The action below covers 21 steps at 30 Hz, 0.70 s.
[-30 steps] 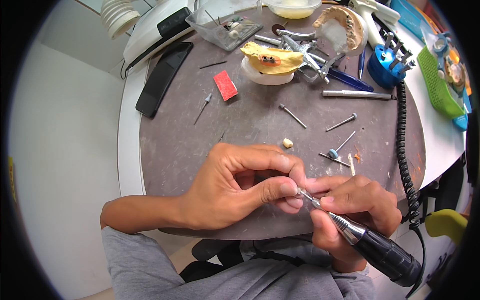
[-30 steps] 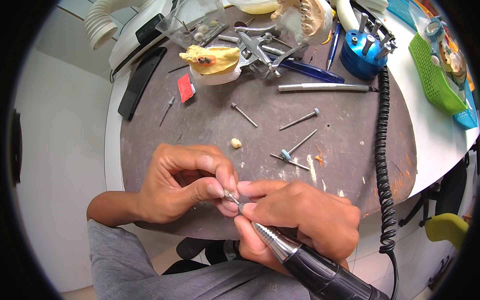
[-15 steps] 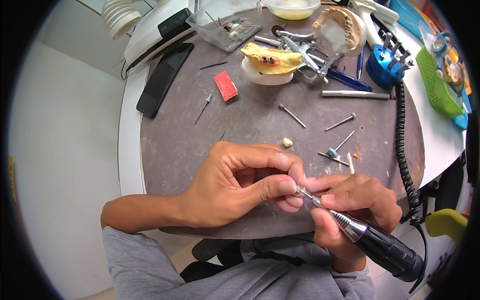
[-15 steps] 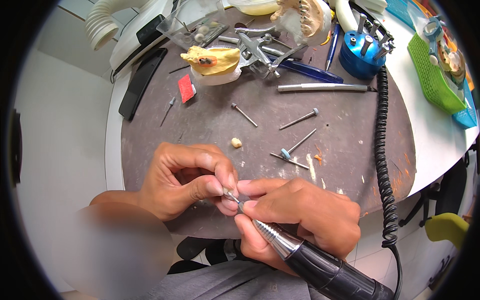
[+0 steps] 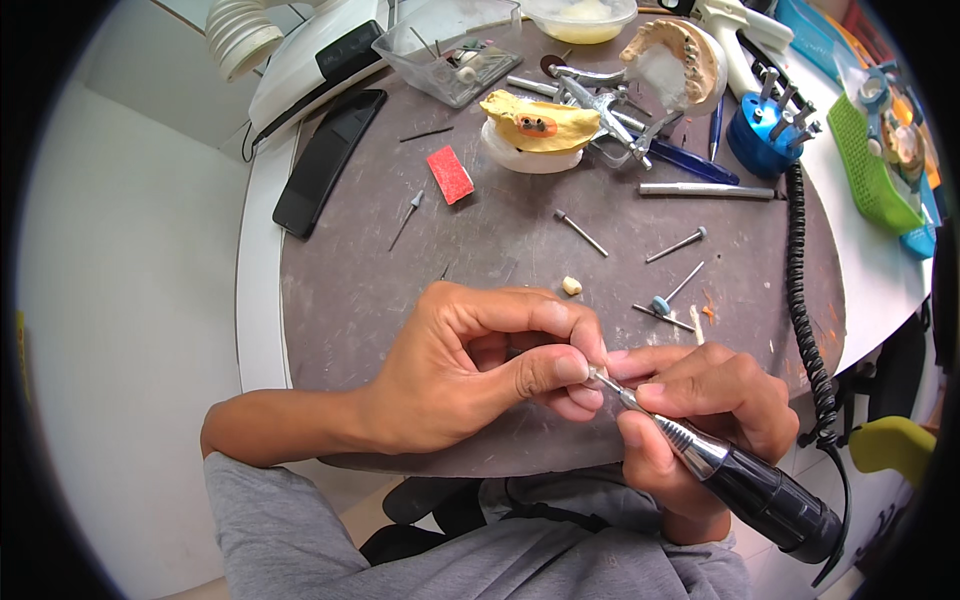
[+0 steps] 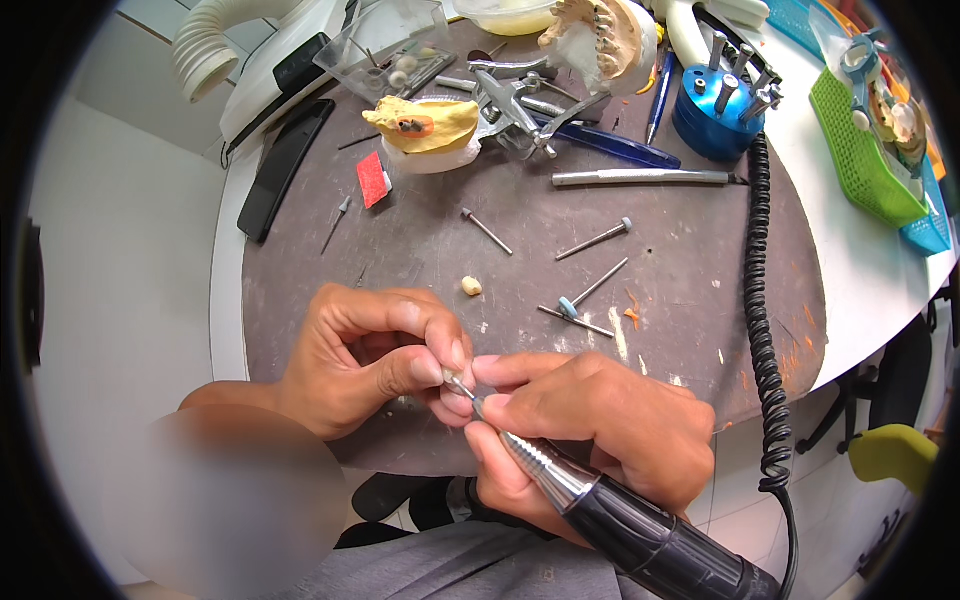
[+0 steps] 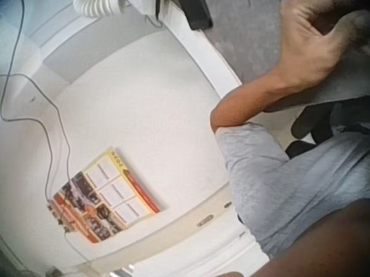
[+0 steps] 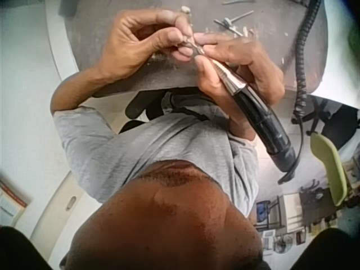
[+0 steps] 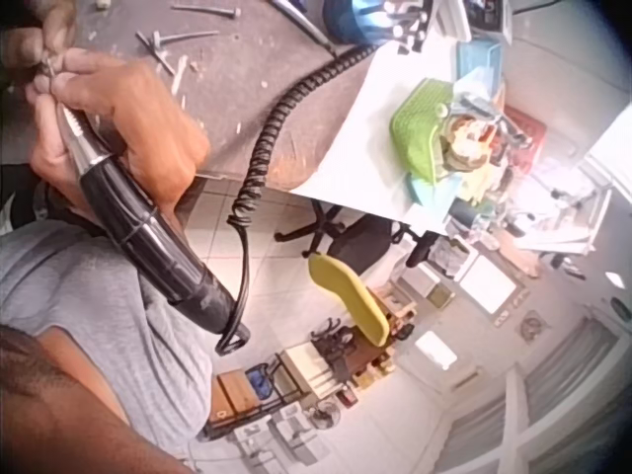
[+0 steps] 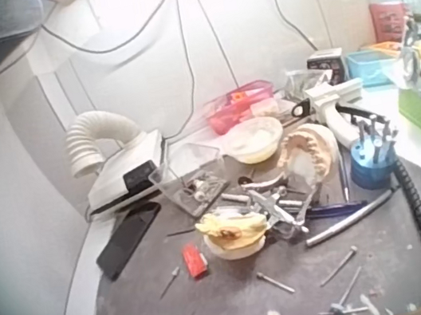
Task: The person uses a rotary tool to sand a dental crown by hand, periodically testing the fit on a dental model and picking up small prosthetic components.
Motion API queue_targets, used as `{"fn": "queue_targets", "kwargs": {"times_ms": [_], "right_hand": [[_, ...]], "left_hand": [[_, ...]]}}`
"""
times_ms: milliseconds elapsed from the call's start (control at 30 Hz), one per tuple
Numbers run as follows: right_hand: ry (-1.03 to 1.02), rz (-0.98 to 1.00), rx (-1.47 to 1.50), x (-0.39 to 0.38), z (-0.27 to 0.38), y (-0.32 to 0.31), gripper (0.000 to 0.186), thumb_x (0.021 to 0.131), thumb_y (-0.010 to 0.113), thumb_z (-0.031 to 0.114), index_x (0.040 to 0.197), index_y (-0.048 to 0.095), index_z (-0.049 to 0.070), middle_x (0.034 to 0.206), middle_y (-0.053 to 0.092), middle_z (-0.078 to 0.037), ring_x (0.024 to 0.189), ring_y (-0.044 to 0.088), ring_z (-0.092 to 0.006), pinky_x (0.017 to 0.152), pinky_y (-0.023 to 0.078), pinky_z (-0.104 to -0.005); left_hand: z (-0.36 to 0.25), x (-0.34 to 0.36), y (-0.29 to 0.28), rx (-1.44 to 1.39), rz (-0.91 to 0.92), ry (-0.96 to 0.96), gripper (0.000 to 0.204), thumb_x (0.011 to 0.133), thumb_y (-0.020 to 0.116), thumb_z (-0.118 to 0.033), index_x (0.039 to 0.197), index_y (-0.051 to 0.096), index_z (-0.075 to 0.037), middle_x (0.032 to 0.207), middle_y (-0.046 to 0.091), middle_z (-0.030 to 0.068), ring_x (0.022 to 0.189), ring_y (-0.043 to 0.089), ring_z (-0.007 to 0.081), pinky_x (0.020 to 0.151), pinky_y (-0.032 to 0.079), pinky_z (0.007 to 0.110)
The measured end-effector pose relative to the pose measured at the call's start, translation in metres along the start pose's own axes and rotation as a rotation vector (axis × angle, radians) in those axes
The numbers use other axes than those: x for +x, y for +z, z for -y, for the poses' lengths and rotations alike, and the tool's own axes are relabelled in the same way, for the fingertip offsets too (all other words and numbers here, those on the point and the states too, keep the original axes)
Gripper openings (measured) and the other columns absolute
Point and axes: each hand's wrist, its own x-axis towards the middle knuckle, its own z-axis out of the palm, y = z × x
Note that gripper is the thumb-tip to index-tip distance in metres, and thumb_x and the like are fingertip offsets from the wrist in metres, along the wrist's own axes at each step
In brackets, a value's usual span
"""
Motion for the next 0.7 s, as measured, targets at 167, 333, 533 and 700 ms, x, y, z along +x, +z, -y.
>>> {"fn": "queue_targets", "kwargs": {"times_ms": [167, 333, 533, 700], "right_hand": [[-0.046, -0.013, 0.009, 0.0000, -0.0026, -0.0008, 0.020, 0.059, 0.074, -0.007, 0.076, 0.063, -0.004, 0.065, 0.064, -0.012, 0.062, 0.068, -0.0232, 0.067, 0.060, -0.0383], [-0.061, -0.106, 0.043, -0.0066, -0.0029, 0.0004, 0.022, 0.060, 0.073, -0.005, 0.077, 0.060, -0.003, 0.064, 0.062, -0.012, 0.056, 0.065, -0.0206, 0.068, 0.060, -0.0418], [-0.022, -0.096, 0.025, -0.0071, -0.0010, 0.0024, 0.021, 0.061, 0.073, -0.005, 0.076, 0.058, -0.003, 0.063, 0.061, -0.011, 0.055, 0.064, -0.0189, 0.068, 0.061, -0.0429], [0.009, -0.098, 0.057, -0.0062, 0.0019, 0.0033, 0.020, 0.062, 0.072, -0.006, 0.076, 0.059, -0.003, 0.063, 0.061, -0.011, 0.055, 0.064, -0.0188, 0.068, 0.061, -0.0427]], "left_hand": [[0.0029, 0.0003, 0.0001, -0.025, -0.040, 0.006, 0.012, 0.092, 0.058, -0.005, 0.098, 0.058, 0.005, 0.095, 0.061, 0.0140, 0.088, 0.066, 0.0196, 0.078, 0.059, 0.031], [0.0008, 0.0003, 0.0018, -0.037, -0.067, -0.009, 0.014, 0.092, 0.058, -0.007, 0.100, 0.056, 0.004, 0.095, 0.062, 0.0142, 0.086, 0.067, 0.0204, 0.076, 0.060, 0.032], [0.0002, 0.0010, 0.0017, -0.042, -0.066, -0.014, 0.015, 0.093, 0.057, -0.008, 0.100, 0.055, 0.004, 0.095, 0.062, 0.0147, 0.085, 0.067, 0.0202, 0.074, 0.060, 0.031], [0.0011, 0.0014, 0.0026, -0.057, -0.067, -0.006, 0.012, 0.092, 0.056, -0.006, 0.099, 0.055, 0.004, 0.095, 0.062, 0.0145, 0.085, 0.067, 0.0207, 0.074, 0.060, 0.031]]}}
